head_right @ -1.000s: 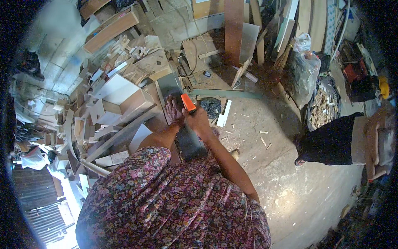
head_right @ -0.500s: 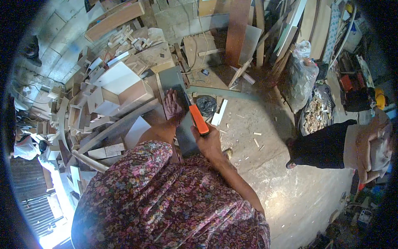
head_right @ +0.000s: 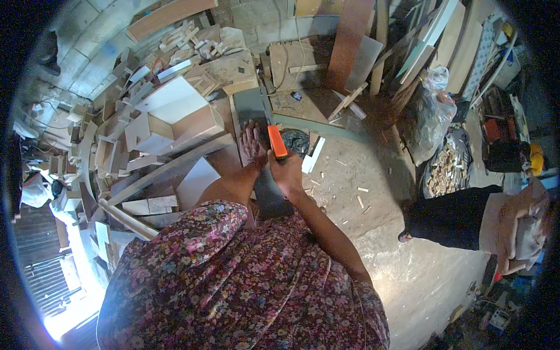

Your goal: Sawing a piece of material using a hand saw in a workshop environment.

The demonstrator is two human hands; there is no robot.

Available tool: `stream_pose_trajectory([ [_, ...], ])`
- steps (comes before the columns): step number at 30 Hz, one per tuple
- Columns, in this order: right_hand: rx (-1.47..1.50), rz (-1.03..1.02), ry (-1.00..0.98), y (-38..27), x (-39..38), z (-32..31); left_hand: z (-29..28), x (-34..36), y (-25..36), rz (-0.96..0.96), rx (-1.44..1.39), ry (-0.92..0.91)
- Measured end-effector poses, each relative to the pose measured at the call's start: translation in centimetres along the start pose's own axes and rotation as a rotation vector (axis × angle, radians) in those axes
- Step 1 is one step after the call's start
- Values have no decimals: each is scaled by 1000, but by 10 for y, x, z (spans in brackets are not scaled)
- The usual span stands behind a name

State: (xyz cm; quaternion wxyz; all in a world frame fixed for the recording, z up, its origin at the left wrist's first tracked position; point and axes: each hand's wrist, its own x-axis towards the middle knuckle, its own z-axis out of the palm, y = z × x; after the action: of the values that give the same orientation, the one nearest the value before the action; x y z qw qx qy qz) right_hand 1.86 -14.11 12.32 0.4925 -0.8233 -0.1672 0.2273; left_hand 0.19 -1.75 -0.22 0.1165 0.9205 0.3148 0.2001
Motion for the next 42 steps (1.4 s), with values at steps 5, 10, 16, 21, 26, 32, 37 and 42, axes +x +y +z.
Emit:
stream_pose_trajectory([
  [5,92,-116,98,-4,-12,3,-1,-1,-2,-21,-89,10],
  [10,154,-75,-20,-17,-56,-29,-8,1,-5,33,43,34],
  [16,199,70,-35,-9,-77,-44,-5,27,-1,-20,95,-15],
  [21,204,2,6,10,-64,-24,5,22,-8,34,25,78],
  [26,289,36,66,15,-18,6,8,26,-3,28,-7,-18],
  [32,167,-113,58,16,-35,-3,2,27,-6,-7,44,-64],
  [37,253,95,-69,-12,-77,-47,15,25,-17,-19,-34,27],
  [42,246,56,13,16,-61,-26,6,30,-5,31,-16,44],
])
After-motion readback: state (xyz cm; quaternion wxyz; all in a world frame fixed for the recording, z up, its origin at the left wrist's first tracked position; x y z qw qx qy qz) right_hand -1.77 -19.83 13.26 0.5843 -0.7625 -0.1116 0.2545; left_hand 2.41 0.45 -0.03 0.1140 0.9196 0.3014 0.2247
